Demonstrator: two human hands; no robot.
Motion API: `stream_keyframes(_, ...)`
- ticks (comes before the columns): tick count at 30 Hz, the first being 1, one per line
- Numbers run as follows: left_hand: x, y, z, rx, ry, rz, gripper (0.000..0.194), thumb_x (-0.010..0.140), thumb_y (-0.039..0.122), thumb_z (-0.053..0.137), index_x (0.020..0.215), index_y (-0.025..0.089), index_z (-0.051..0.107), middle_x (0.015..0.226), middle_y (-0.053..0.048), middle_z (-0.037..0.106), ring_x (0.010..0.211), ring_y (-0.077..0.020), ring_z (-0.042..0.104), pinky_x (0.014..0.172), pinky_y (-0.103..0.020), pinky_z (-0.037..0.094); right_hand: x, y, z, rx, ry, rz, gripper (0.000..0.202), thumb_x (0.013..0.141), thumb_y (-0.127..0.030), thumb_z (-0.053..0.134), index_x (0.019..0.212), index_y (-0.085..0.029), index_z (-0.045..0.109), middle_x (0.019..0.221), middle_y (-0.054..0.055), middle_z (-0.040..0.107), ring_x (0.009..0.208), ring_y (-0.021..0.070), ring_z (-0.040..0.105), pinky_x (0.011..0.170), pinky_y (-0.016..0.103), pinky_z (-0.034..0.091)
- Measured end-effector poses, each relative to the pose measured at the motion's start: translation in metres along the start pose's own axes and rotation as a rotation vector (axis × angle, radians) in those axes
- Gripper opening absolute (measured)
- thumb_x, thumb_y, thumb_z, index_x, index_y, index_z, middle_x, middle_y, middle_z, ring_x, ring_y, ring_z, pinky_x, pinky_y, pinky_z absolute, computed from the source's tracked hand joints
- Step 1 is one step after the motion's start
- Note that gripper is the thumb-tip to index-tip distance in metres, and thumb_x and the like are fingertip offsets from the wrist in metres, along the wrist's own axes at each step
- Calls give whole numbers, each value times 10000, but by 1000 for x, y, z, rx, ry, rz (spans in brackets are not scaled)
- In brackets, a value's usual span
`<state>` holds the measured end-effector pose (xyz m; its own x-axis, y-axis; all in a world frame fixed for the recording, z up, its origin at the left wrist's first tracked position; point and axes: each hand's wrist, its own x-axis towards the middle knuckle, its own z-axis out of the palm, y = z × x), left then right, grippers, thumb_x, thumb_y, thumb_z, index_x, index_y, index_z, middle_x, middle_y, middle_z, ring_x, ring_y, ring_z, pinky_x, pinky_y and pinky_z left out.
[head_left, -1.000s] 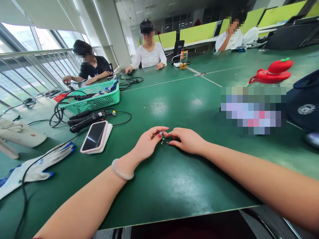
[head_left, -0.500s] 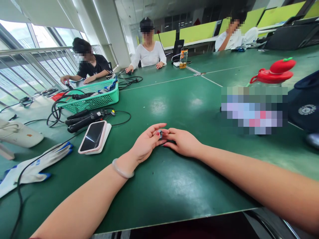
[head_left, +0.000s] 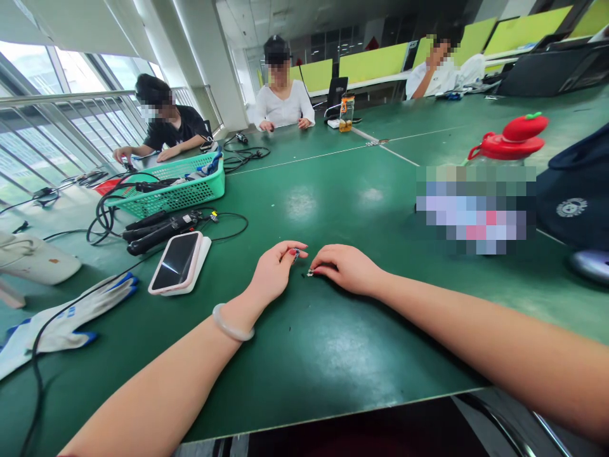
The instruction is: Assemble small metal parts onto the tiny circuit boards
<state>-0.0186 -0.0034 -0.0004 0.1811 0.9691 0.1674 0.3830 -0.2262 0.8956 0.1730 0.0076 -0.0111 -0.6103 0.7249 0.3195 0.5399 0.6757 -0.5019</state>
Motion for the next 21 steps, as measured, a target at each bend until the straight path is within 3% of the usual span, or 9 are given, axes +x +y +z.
stream_keyframes(6,-1,-1,5,-149,-78,-93,258,848,245,495,1052,160,628,984,-66,681,697,-101,589,682,-259,491,-2,-9,-6,130,147,111,67,790,-175,625,813,-214,675,787,-10,684,677,113,577,667,244,438)
stream_keyframes(13,-5,6,10,-324,-215,-105,383,789,223,607,1157,118,591,966,-90,692,818,-144,636,855,-342,504,-2,-11,-5,198,303,83,82,764,-134,630,757,-203,675,759,0,676,682,117,581,653,247,463)
stream_keyframes(21,-7,9,7,-245,-205,-81,393,747,264,665,1124,155,654,1024,-82,705,906,-183,643,912,-361,490,-5,-14,-3,147,318,-47,160,832,-154,555,794,-224,695,845,19,716,803,142,648,778,292,505)
